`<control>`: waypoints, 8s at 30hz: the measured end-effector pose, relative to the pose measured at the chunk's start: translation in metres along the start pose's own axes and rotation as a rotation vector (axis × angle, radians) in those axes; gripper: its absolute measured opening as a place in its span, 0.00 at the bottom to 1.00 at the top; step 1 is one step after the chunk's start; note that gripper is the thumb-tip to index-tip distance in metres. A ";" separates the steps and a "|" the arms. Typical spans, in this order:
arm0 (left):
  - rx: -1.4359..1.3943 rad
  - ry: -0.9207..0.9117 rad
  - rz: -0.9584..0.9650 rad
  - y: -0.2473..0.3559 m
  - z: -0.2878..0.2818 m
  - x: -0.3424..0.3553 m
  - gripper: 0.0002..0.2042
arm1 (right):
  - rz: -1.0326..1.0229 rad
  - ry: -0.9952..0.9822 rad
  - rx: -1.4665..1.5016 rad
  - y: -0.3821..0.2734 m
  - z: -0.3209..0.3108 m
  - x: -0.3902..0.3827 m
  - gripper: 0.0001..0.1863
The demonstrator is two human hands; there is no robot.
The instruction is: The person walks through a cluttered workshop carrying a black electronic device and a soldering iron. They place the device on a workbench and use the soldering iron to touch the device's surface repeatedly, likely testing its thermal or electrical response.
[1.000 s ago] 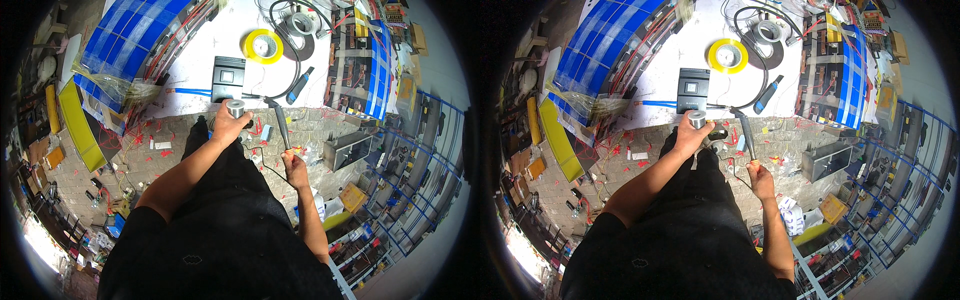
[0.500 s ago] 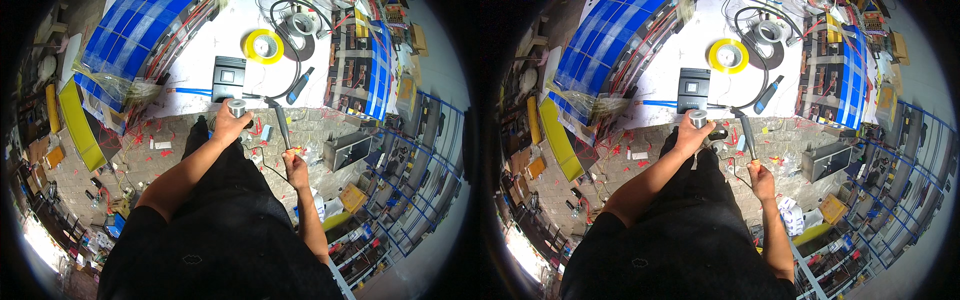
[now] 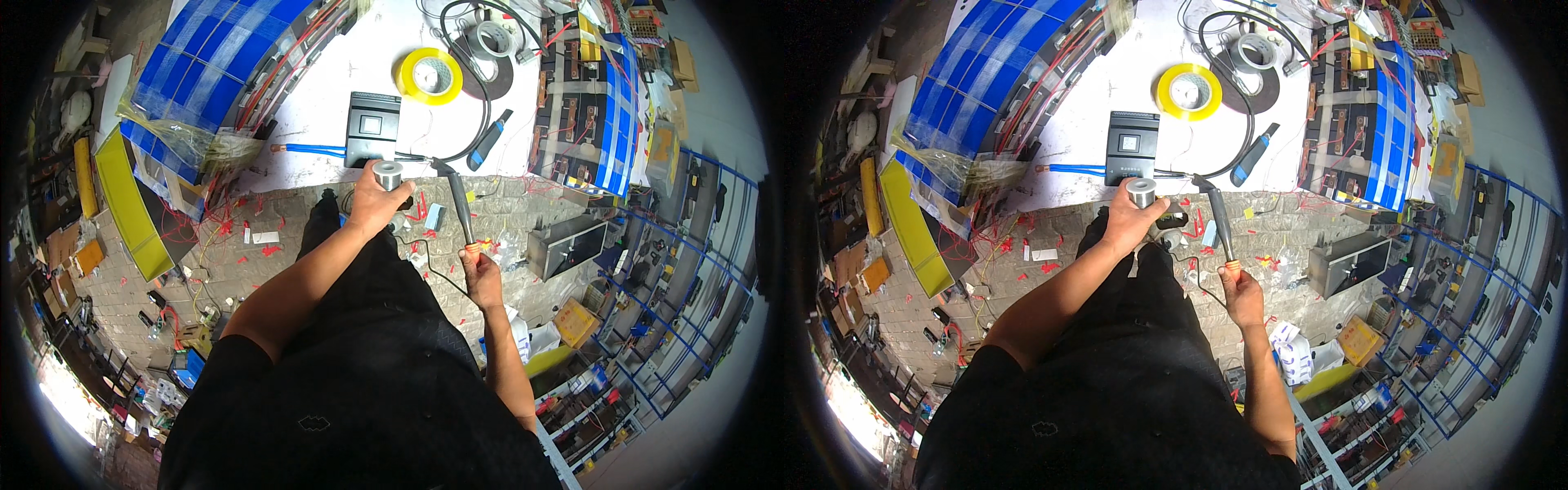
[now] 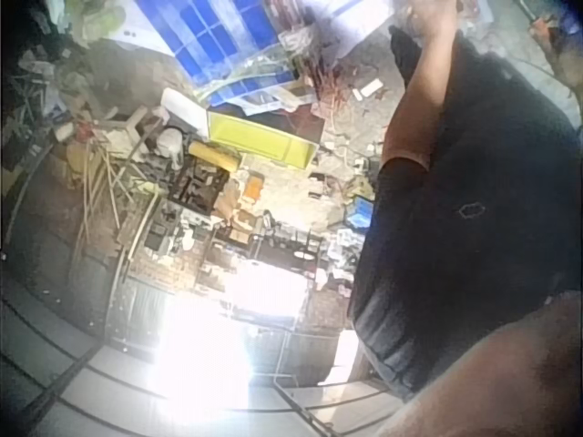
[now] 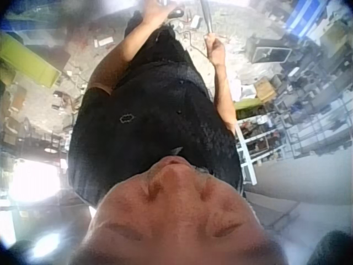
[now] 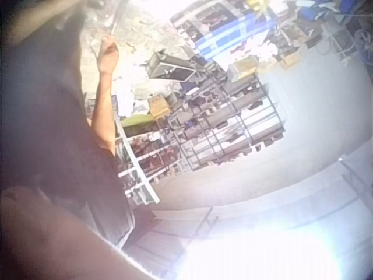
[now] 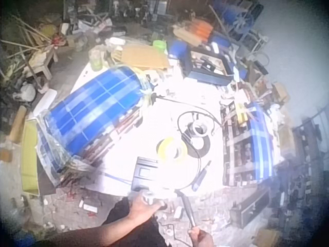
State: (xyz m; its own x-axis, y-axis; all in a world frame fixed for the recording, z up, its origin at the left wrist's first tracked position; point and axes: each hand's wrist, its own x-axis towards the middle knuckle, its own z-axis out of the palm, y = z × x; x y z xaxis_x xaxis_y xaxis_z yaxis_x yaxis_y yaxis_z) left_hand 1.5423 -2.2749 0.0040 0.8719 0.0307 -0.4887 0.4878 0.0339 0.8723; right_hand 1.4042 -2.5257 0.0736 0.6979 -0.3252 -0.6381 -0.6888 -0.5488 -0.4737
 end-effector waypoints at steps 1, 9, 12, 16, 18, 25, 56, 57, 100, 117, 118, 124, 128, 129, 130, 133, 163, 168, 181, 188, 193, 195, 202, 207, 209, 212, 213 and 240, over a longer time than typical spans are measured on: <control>0.008 0.002 0.007 0.000 0.000 0.000 0.25 | -0.004 0.001 -0.015 0.001 0.000 0.001 0.28; -0.003 0.002 -0.020 0.003 0.000 -0.001 0.25 | -0.007 0.005 -0.037 0.001 -0.001 0.001 0.28; -0.010 0.002 -0.016 0.003 0.000 0.000 0.26 | -0.003 0.002 -0.030 0.003 0.000 0.001 0.28; 0.014 0.008 -0.003 -0.004 0.001 0.002 0.27 | 0.005 -0.008 -0.031 -0.001 -0.002 0.000 0.28; 0.025 0.004 -0.019 -0.004 0.002 0.002 0.28 | 0.005 -0.012 -0.028 -0.002 -0.002 0.000 0.27; 0.058 -0.008 -0.029 0.001 0.006 0.004 0.29 | 0.024 -0.029 -0.013 -0.008 -0.003 -0.001 0.26; 0.077 0.001 -0.012 0.004 0.014 0.008 0.27 | 0.035 -0.024 -0.034 -0.006 -0.002 0.000 0.28; 0.075 -0.004 -0.022 0.004 0.014 0.009 0.27 | 0.029 -0.021 -0.035 -0.006 -0.002 0.000 0.28; 0.066 0.003 -0.024 0.013 0.003 0.001 0.28 | 0.040 -0.035 -0.039 -0.005 -0.003 0.000 0.27; -0.012 -0.012 0.016 0.007 -0.029 -0.008 0.21 | 0.032 -0.040 0.043 -0.008 -0.004 -0.001 0.24; -0.025 -0.020 0.022 0.009 -0.029 -0.008 0.21 | 0.031 -0.038 0.045 -0.007 -0.004 -0.001 0.25; -0.038 -0.041 0.043 0.005 -0.030 -0.006 0.21 | 0.022 -0.028 -0.012 -0.007 -0.004 0.000 0.27; -0.004 -0.014 0.048 0.001 -0.029 -0.008 0.21 | 0.025 -0.024 -0.020 -0.005 -0.004 0.000 0.27; 0.004 -0.005 0.049 0.001 -0.028 -0.009 0.21 | 0.024 -0.024 -0.018 -0.003 -0.003 0.001 0.27; 0.015 -0.006 0.049 0.004 -0.028 -0.010 0.21 | 0.022 -0.024 -0.018 -0.001 -0.003 0.001 0.27; 0.031 -0.011 0.047 0.008 -0.029 -0.013 0.21 | 0.010 -0.023 -0.017 0.000 -0.003 0.002 0.27; -0.011 -0.071 0.025 -0.002 -0.025 -0.006 0.22 | -0.003 -0.025 -0.023 -0.009 -0.005 0.000 0.27; -0.011 -0.102 -0.001 0.000 -0.026 -0.006 0.23 | 0.021 -0.032 -0.020 -0.009 -0.005 0.000 0.27; 0.009 -0.070 0.026 -0.004 -0.021 -0.004 0.23 | 0.019 -0.028 -0.021 -0.006 -0.004 0.001 0.27; -0.015 -0.084 0.033 -0.005 -0.013 0.000 0.23 | 0.016 -0.027 -0.015 -0.005 -0.003 0.001 0.25; -0.042 -0.092 0.038 -0.003 -0.010 0.000 0.23 | 0.033 -0.038 0.029 -0.009 -0.004 0.000 0.24; -0.047 -0.092 0.024 -0.002 -0.010 0.001 0.24 | 0.035 -0.041 0.047 -0.014 -0.004 -0.002 0.23; -0.033 -0.084 0.029 0.001 -0.009 0.002 0.23 | 0.014 -0.026 0.021 -0.016 -0.005 -0.003 0.24; -0.027 -0.099 0.047 -0.007 -0.008 0.005 0.23 | 0.014 -0.026 -0.001 -0.011 -0.005 -0.001 0.25; -0.047 -0.100 0.044 -0.007 -0.008 0.004 0.23 | 0.011 -0.024 0.014 -0.012 -0.005 -0.001 0.24; -0.062 -0.101 0.046 -0.005 -0.008 0.002 0.23 | 0.015 -0.023 0.021 -0.012 -0.005 -0.002 0.24; -0.065 -0.100 0.048 -0.004 -0.008 0.002 0.23 | 0.014 -0.020 0.016 -0.012 -0.005 -0.002 0.24; -0.014 -0.120 0.023 -0.001 0.000 0.008 0.25 | 0.005 -0.020 -0.054 -0.011 -0.006 -0.001 0.27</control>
State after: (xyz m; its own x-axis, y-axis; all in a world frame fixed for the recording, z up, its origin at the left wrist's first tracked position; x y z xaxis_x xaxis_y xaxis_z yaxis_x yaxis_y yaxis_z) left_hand 1.5489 -2.2751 -0.0008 0.8822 -0.0880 -0.4627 0.4677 0.0487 0.8825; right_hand 1.4128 -2.5237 0.0830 0.6900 -0.3131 -0.6526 -0.6804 -0.5881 -0.4373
